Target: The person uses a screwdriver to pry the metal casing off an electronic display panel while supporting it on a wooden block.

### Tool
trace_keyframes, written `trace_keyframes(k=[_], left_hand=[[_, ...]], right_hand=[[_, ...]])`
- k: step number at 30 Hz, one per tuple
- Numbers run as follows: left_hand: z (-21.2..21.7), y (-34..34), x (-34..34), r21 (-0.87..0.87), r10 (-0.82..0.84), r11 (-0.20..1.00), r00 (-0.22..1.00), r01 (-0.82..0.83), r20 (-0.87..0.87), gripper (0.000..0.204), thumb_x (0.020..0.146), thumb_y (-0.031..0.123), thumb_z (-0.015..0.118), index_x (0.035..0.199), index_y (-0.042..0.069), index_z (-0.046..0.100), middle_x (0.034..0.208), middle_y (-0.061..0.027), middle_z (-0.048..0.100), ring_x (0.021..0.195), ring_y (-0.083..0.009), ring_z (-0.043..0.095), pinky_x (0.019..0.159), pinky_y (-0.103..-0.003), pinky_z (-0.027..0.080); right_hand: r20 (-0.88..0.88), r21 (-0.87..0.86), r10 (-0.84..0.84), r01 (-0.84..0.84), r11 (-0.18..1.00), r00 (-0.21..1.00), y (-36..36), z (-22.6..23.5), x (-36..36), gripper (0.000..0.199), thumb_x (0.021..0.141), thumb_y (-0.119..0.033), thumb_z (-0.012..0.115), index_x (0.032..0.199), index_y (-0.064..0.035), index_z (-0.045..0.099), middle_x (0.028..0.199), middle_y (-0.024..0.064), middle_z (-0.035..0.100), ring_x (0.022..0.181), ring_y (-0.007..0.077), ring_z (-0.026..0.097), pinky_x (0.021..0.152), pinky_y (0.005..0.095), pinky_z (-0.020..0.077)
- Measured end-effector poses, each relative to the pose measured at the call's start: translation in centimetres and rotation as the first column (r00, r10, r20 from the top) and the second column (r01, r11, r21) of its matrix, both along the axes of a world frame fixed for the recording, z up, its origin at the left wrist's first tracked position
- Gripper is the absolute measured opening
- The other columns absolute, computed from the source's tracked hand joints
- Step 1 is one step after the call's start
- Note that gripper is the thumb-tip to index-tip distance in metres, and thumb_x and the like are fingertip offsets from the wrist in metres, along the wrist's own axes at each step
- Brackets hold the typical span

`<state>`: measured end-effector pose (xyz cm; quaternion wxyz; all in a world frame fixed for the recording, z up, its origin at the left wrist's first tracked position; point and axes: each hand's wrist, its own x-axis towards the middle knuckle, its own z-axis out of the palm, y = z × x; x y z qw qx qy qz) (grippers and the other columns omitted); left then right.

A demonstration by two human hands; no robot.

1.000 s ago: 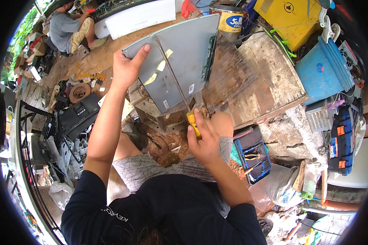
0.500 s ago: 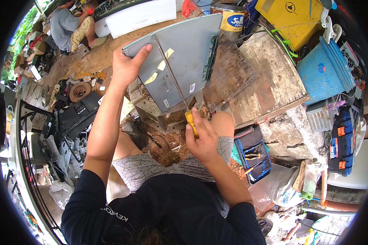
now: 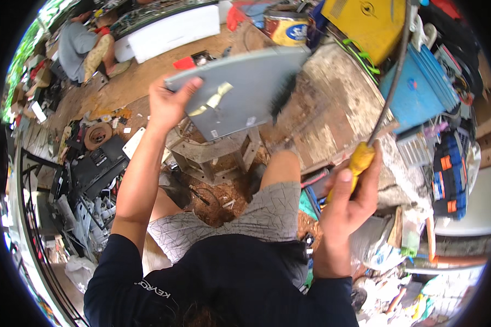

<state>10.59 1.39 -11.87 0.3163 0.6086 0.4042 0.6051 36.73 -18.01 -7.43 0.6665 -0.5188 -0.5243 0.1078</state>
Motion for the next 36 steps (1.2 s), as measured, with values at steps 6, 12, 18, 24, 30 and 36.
trace_keyframes(k=[6, 12, 18, 24, 30, 36], left_hand=[[0.2, 1.4, -2.7, 0.024, 0.099, 0.995, 0.994, -0.1, 0.049, 0.03, 0.081, 0.02, 0.08, 0.097, -0.003, 0.07, 0.085, -0.0078, 0.071, 0.075, -0.0115, 0.063, 0.069, -0.027, 0.051], [-0.7, 2.1, -3.8, 0.0, 0.128, 0.992, 0.992, -0.128, -0.016, 0.03, 0.082, 0.021, 0.08, 0.096, -0.003, 0.069, 0.085, -0.007, 0.07, 0.076, -0.011, 0.062, 0.07, -0.026, 0.049], [-0.5, 2.7, -4.0, 0.005, 0.061, 0.998, 0.991, -0.062, 0.116, 0.026, 0.084, 0.018, 0.078, 0.095, -0.003, 0.068, 0.088, -0.0059, 0.069, 0.078, -0.012, 0.061, 0.073, -0.026, 0.048], [-0.3, 2.0, -4.2, -0.012, 0.06, 0.998, 0.992, -0.059, 0.106, 0.03, 0.085, 0.015, 0.076, 0.105, -0.005, 0.066, 0.097, -0.0084, 0.068, 0.085, -0.0133, 0.061, 0.081, -0.027, 0.047], [-0.3, 1.6, -4.1, -0.027, 0.052, 0.999, 0.982, -0.047, 0.181, 0.035, 0.085, 0.015, 0.076, 0.111, -0.006, 0.063, 0.103, -0.0099, 0.067, 0.092, -0.0161, 0.062, 0.086, -0.029, 0.047], [0.3, 3.4, -3.0, -0.017, 0.058, 0.998, 0.984, -0.056, 0.17, 0.043, 0.085, 0.015, 0.076, 0.119, -0.005, 0.059, 0.115, -0.0129, 0.065, 0.104, -0.0213, 0.062, 0.093, -0.034, 0.048]], right_hand=[[-0.046, -0.184, 0.012, -0.02, 0.983, 0.999, -1.3, -3.0, 4.0, 0.057, 0.096, -0.01, 0.058, 0.147, -0.0023, 0.035, 0.084, -0.0012, 0.055, 0.061, 0.0032, 0.048, 0.053, 0.0178, 0.0411], [-0.289, -0.162, 0.159, -0.212, 0.964, 0.944, 2.5, -6.7, 4.5, 0.043, 0.096, -0.01, 0.06, 0.135, 0.0021, 0.047, 0.081, -0.0007, 0.057, 0.063, 0.0044, 0.05, 0.056, 0.0199, 0.0427], [-0.305, -0.387, 0.298, -0.403, 0.829, 0.905, 3.9, -9.4, 2.9, 0.045, 0.097, -0.012, 0.057, 0.139, -0.0008, 0.044, 0.085, 0.002, 0.062, 0.073, 0.0083, 0.057, 0.069, 0.0235, 0.0482], [-0.158, -0.451, 0.321, -0.357, 0.818, 0.934, 4.2, -11.4, 1.9, 0.047, 0.098, -0.012, 0.053, 0.142, -0.0011, 0.041, 0.096, 0.0118, 0.067, 0.087, 0.0182, 0.065, 0.082, 0.0282, 0.0488], [-0.082, -0.439, 0.169, -0.188, 0.879, 0.982, 7.5, -13.5, 2.8, 0.054, 0.089, -0.026, 0.066, 0.133, -0.0007, 0.048, 0.097, 0.0178, 0.066, 0.088, 0.0302, 0.065, 0.083, 0.0366, 0.0497], [0.065, -0.393, 0.038, -0.009, 0.919, 0.997, 17.0, -14.9, 4.2, 0.056, 0.079, -0.038, 0.075, 0.113, 0.0014, 0.055, 0.094, 0.024, 0.065, 0.094, 0.0394, 0.063, 0.081, 0.0429, 0.0492]])
